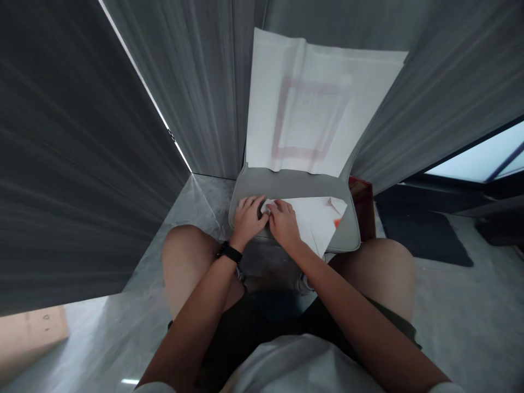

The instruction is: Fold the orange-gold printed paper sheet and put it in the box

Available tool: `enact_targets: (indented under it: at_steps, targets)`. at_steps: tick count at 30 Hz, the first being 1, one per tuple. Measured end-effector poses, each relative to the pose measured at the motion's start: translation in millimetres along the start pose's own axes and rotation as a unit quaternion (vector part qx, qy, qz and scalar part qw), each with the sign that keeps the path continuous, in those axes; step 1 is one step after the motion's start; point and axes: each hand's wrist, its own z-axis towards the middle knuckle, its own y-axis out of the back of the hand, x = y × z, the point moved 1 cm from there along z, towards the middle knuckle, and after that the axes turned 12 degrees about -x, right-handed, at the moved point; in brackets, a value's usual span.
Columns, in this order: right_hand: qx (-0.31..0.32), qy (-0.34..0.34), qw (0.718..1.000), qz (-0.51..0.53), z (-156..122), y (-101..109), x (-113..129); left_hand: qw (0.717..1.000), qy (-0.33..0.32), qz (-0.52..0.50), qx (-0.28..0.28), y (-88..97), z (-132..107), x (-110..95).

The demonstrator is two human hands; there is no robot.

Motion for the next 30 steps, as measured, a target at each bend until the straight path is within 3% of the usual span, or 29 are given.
enact_targets:
  at_steps: [7,14,24,30]
  targets:
    - [-0.033,0.025,0.999,0.027,-1.8,-20.3,-4.6,0.999,0.003,0.014,-0.046,0.3,-0.8,-9.4]
    - [-0.066,-0.022,0.994,0.085,-4.8,-36.4,-10.6,0.997,0.018,0.037,-0.067,-4.1,-1.9,-9.4]
    - [-0.063,-0.057,0.983,0.161,8.0,-13.4,-33.3,0.996,-0.004,0.083,-0.039,0.1,-4.0,-14.8]
    - [-0.018,0.015,0.992,0.122,10.8,-12.2,-38.9,0.994,-0.065,0.092,0.011,5.5,-1.2,-7.1]
